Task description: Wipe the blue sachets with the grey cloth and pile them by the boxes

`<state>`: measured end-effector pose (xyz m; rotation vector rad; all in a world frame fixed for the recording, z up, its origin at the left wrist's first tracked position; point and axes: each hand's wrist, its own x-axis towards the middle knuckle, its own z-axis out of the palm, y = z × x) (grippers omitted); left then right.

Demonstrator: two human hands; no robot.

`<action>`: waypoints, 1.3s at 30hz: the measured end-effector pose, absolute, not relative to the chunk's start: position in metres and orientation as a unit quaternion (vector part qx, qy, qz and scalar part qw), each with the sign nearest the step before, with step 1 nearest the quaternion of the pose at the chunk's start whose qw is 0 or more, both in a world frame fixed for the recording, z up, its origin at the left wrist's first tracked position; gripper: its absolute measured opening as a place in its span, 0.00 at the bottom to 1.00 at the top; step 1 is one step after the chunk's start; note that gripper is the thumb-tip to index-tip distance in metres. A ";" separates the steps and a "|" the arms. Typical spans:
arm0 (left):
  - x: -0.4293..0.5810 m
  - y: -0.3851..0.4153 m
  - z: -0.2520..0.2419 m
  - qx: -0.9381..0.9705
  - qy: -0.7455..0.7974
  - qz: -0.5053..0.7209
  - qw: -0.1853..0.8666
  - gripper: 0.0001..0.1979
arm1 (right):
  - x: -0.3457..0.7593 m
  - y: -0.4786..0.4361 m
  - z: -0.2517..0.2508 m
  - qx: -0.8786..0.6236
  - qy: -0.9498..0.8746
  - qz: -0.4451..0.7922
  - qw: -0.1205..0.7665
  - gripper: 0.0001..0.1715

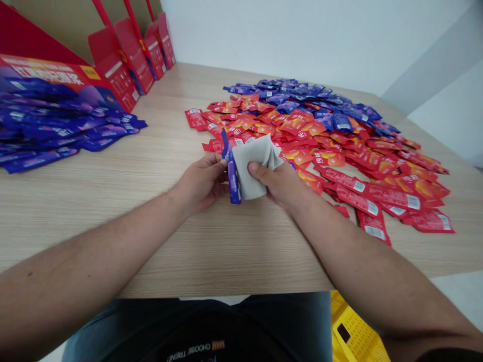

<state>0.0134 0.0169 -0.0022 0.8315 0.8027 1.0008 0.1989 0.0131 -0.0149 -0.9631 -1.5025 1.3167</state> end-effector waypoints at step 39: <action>0.017 0.018 0.003 0.378 0.443 0.507 0.635 0.06 | 0.197 -0.003 0.014 -0.442 -0.854 0.168 0.219 0.14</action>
